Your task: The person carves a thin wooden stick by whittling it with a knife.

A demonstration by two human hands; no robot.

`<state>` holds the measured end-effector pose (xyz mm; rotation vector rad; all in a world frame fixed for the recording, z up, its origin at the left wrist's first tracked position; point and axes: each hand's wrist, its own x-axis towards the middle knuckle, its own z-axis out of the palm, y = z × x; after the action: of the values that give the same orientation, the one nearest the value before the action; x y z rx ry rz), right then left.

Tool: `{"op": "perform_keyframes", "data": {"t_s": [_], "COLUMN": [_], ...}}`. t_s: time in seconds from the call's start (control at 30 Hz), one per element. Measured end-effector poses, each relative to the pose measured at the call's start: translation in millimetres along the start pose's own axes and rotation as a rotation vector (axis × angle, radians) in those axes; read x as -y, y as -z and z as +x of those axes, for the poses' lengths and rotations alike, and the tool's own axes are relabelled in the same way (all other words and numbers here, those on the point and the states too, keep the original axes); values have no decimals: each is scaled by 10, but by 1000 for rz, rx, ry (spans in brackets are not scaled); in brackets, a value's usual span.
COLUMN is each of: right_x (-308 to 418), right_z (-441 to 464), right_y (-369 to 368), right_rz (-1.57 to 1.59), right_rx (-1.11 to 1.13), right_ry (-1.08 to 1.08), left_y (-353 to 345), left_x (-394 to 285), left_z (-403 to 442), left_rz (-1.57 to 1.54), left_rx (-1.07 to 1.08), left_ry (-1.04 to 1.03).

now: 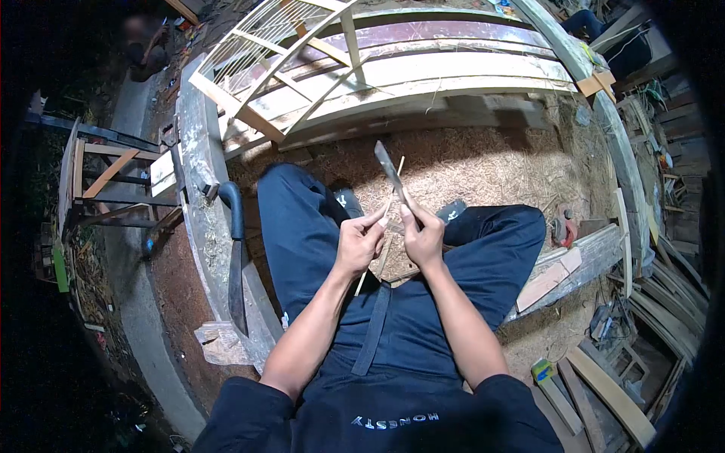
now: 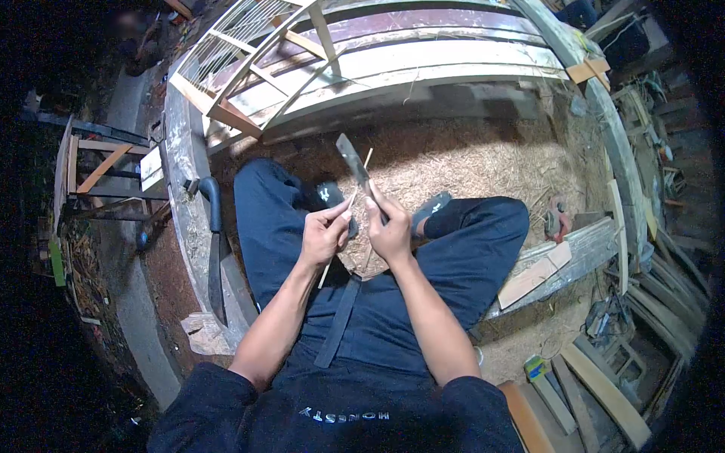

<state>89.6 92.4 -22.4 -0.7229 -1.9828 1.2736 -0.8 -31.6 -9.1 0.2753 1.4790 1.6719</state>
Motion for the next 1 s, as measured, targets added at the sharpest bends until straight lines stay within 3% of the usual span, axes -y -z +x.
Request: {"op": "perform_keyframes", "data": {"t_s": [0.07,0.13,0.2,0.27,0.33,0.4,0.47,0.53,0.6,0.67,0.7,0.73,0.8,0.87,0.93,1.0], "right_x": [39,116,98,19,12,115,17,-72,-39,59,143,125,29,-10,64,114], "right_z": [-81,-212,-161,15,-16,-149,-149,14,-9,-170,-237,-197,-71,-46,-171,-257], "right_y": [11,13,14,40,4,42,2,30,25,54,47,42,56,54,104,27], "right_rz": [-20,4,28,-80,12,-41,-24,-47,18,-63,-44,-42,-38,8,-73,46], "right_rx": [23,81,41,2,-50,109,63,-3,-34,146,130,138,77,3,226,116], "right_ry": [-43,111,122,-90,-91,50,150,-87,-140,61,147,149,-63,-79,-16,134], "left_y": [-1,57,54,-18,0,43,66,-10,-40,54,71,83,25,-7,65,140], "left_x": [-51,-53,9,-62,-47,-43,5,-44,-74,-34,-51,-45,12,26,-6,-6], "left_z": [10,47,23,-3,6,49,35,6,18,78,98,91,58,58,75,83], "left_rz": [-1,-19,41,65,-20,-24,45,25,-14,-49,37,122,28,32,-17,84], "left_rx": [-4,-1,-26,-21,-4,-4,-26,-6,-12,-16,-3,10,26,10,4,51], "left_ry": [18,41,16,21,41,6,54,47,61,59,48,45,67,38,30,35]}}
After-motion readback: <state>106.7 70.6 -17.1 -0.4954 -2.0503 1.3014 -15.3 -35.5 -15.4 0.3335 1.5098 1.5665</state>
